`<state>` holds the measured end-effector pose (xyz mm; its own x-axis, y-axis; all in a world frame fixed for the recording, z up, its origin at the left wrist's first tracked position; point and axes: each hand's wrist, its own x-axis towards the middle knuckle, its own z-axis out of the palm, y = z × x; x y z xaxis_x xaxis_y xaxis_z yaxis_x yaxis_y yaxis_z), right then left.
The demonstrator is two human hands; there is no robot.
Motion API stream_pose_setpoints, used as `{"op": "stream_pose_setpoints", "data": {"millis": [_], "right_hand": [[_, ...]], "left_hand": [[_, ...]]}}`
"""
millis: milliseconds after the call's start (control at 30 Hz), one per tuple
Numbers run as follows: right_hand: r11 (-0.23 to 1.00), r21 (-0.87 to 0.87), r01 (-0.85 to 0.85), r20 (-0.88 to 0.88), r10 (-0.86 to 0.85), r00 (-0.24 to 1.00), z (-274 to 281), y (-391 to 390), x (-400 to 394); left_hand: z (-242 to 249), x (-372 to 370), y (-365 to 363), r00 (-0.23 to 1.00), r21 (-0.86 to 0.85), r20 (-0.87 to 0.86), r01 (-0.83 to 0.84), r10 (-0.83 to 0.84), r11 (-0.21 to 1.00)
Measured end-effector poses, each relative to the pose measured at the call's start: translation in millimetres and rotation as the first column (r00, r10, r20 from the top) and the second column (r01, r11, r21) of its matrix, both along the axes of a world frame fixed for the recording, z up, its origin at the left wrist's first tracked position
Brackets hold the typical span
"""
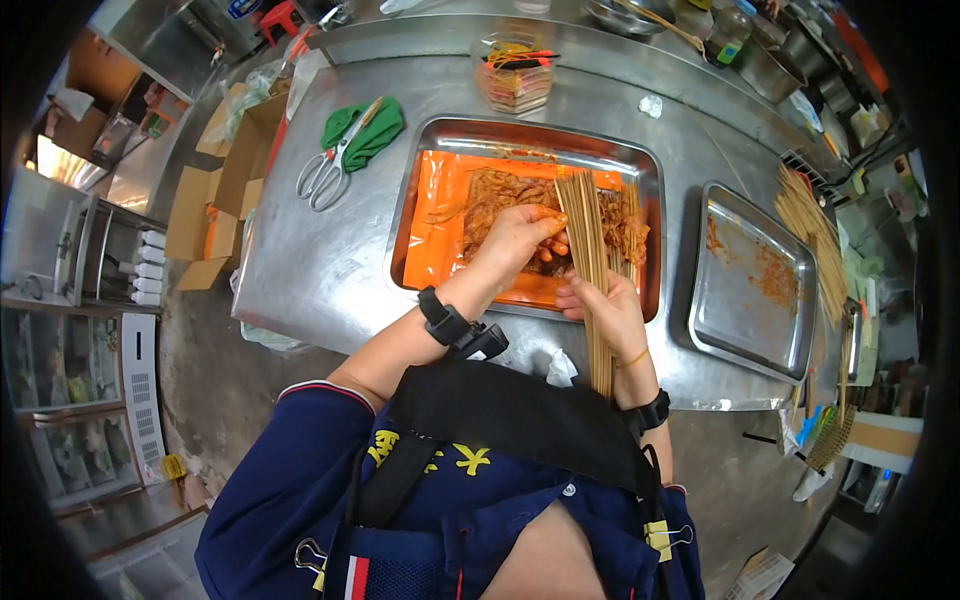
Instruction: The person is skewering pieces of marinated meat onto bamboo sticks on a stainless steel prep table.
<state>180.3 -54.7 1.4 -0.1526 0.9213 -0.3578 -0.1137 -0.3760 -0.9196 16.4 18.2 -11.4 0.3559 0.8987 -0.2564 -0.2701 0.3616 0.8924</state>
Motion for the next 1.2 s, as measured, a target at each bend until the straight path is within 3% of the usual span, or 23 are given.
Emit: {"op": "stream_pose_setpoints", "data": {"millis": [500, 667, 767, 867, 1000, 1200], "right_hand": [[0.997, -0.004, 0.075, -0.032, -0.076, 0.997, 3, -2, -6], [0.999, -0.010, 0.053, 0.051, -0.052, 0.997, 7, -1, -8], [0.999, -0.007, 0.034, 0.074, -0.033, 0.997, 4, 0, -8], [0.999, -0.002, 0.044, 0.077, -0.044, 0.996, 2, 0, -6], [0.999, -0.004, 0.050, 0.078, -0.050, 0.996, 0, 1, -6], [0.998, -0.015, 0.065, 0.065, -0.064, 0.996, 3, 0, -7]], "left_hand": [[1, -8, -9, 0.994, 0.011, -0.075, -0.078, 0.079, 0.997], [1, -4, -10, 0.986, 0.014, -0.127, -0.105, 0.106, 0.994], [3, -13, -8, 0.971, 0.074, -0.235, -0.024, 0.041, 0.997], [-7, -35, 3, 0.951, 0.166, -0.236, -0.165, 0.201, 0.972], [-21, -76, 13, 0.735, 0.319, -0.614, -0.103, 0.289, 0.942], [-4, -63, -15, 0.538, 0.328, -0.825, 0.205, 0.174, 0.922]]}}
